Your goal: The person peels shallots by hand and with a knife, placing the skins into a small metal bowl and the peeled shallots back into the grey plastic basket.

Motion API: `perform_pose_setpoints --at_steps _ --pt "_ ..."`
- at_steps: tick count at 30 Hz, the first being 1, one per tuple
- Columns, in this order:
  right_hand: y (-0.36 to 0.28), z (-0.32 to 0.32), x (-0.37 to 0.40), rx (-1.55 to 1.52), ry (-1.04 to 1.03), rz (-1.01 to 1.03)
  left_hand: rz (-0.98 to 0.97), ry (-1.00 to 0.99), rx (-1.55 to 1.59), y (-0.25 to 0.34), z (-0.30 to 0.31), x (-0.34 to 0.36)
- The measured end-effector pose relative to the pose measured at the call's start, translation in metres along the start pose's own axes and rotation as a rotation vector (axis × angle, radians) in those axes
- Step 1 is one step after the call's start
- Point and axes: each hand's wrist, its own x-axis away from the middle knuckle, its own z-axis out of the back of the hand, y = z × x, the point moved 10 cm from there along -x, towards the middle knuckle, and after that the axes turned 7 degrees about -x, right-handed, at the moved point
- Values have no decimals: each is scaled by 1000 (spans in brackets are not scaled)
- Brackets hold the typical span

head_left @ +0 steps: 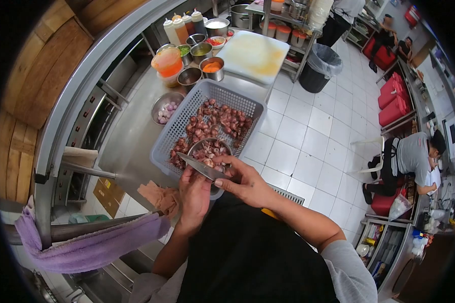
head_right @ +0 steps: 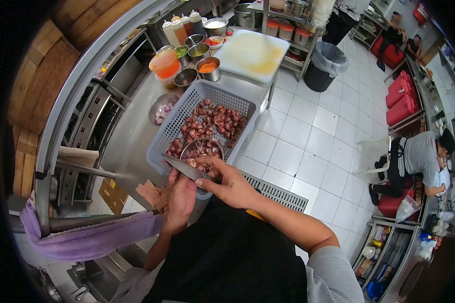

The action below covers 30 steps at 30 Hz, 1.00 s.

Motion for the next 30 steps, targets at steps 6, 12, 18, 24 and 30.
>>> perform_pose_setpoints --at_steps 6,12,18,24,30 --pt "-7 1 2 48 43 41 -25 11 27 8 -12 4" --pt "-11 -1 -2 40 60 115 -97 19 -20 13 -16 10" --pt "-7 2 -6 -38 118 198 -133 42 -58 12 -19 17" --pt "-11 2 -11 -72 113 213 -182 17 -139 10 -13 19" --pt "17 7 -15 -450 -3 -210 -79 -53 -26 7 -22 11"
